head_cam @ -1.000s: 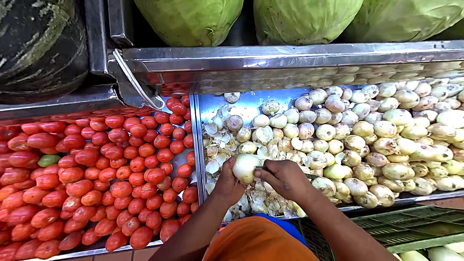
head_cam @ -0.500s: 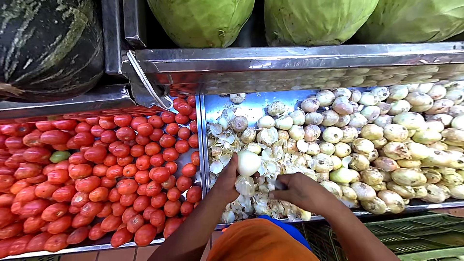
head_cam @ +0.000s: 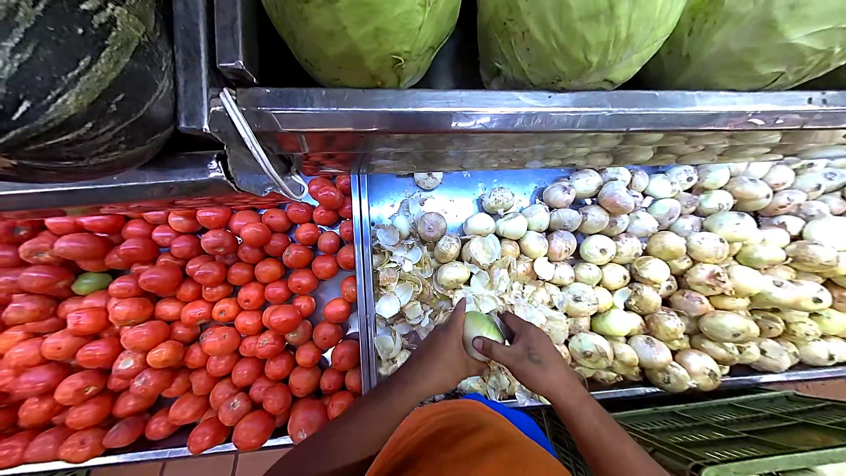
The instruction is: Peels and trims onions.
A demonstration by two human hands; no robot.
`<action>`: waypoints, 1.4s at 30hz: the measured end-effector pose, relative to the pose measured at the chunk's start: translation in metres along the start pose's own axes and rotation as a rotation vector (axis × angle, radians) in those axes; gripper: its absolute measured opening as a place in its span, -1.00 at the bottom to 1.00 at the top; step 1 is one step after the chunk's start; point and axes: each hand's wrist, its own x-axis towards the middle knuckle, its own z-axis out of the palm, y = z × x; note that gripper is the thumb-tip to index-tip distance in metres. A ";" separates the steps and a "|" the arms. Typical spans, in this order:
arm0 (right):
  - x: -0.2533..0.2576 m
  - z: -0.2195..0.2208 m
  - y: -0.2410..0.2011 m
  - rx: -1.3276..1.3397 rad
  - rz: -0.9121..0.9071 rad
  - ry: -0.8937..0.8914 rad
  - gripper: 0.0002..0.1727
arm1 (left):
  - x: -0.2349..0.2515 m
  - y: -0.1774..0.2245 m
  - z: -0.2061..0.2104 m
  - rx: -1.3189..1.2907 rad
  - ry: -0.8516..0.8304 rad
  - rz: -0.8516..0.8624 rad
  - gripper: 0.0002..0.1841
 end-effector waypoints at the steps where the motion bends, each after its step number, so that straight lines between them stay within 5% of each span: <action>1: 0.000 0.003 0.004 0.036 0.003 -0.001 -0.22 | 0.000 -0.002 0.000 0.003 -0.015 -0.004 0.30; 4: -0.001 0.010 0.014 0.149 -0.015 0.027 -0.25 | 0.001 -0.015 0.003 -0.055 -0.036 0.007 0.08; 7: -0.001 0.009 0.019 0.147 -0.041 0.091 -0.22 | -0.002 -0.019 0.012 -0.082 0.032 -0.080 -0.62; 8: -0.001 0.007 0.019 0.125 -0.049 0.104 -0.23 | -0.004 -0.015 0.013 -0.026 0.034 -0.104 -0.69; 11: -0.003 -0.005 0.020 0.110 -0.069 0.097 -0.28 | -0.006 -0.008 0.007 0.218 -0.042 -0.002 -0.64; 18: -0.023 -0.031 0.034 0.714 -0.076 -0.076 -0.33 | -0.001 -0.013 -0.004 0.491 -0.030 0.795 -0.52; 23: -0.033 -0.034 0.048 0.921 -0.237 -0.198 -0.48 | 0.004 -0.004 0.013 0.288 0.036 1.006 -0.57; 28: -0.037 -0.037 0.063 1.134 -0.279 -0.180 -0.52 | -0.003 0.008 0.028 0.001 -0.141 1.080 -0.54; 32: -0.041 -0.050 0.083 1.245 -0.266 -0.179 -0.48 | 0.007 -0.005 0.033 0.295 -0.001 0.787 -0.30; 36: -0.054 -0.056 0.094 1.285 -0.219 -0.209 -0.41 | 0.031 -0.027 0.016 0.582 -0.130 0.167 -0.55; 38: -0.068 -0.062 0.089 1.200 -0.146 -0.120 -0.37 | 0.036 -0.060 0.011 0.611 -0.059 0.159 -0.63; 41: -0.118 -0.089 0.097 1.018 -0.053 0.029 -0.41 | 0.042 -0.088 0.012 0.580 0.044 0.139 -0.38; 42: -0.140 -0.100 0.102 0.964 0.002 0.107 -0.46 | 0.047 -0.099 0.014 0.523 0.103 0.152 -0.44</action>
